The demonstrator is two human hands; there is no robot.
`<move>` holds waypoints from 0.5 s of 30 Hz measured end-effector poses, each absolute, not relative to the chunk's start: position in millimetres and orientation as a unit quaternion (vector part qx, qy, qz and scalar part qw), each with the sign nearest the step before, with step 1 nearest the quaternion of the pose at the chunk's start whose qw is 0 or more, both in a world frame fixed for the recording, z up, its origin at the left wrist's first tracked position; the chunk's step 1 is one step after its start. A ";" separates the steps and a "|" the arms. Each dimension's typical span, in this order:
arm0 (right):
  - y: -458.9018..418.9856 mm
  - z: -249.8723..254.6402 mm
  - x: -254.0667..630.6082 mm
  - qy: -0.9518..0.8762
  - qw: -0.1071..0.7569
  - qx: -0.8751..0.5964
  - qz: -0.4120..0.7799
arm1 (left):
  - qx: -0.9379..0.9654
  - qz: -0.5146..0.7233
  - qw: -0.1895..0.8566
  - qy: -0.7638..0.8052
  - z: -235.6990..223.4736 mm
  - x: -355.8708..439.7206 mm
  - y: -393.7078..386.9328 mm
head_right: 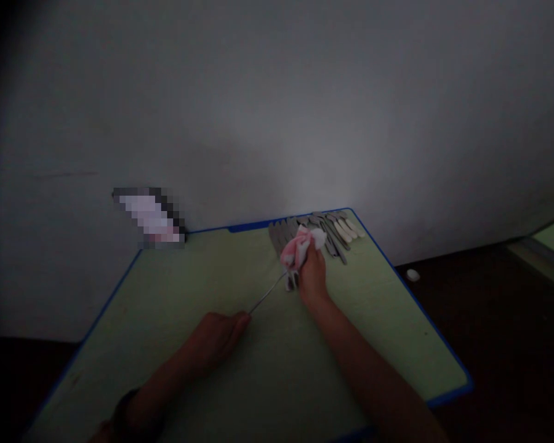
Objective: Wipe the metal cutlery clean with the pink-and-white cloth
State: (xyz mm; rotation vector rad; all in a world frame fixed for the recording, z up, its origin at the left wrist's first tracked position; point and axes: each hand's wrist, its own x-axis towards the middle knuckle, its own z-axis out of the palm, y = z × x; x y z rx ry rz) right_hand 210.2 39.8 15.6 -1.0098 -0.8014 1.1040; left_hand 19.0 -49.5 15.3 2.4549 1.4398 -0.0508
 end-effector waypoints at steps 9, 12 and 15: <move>9.2 18.8 181.1 -0.408 0.635 -0.422 0.502 | 0.845 0.011 0.154 0.512 16.4 20.0 -46.4; -8.4 9.6 165.0 -0.427 0.583 -0.484 0.493 | 0.841 0.021 0.147 0.521 14.3 21.4 -44.5; -20.4 2.7 153.5 -0.433 0.555 -0.500 0.504 | 0.837 0.018 0.132 0.530 13.1 22.3 -42.8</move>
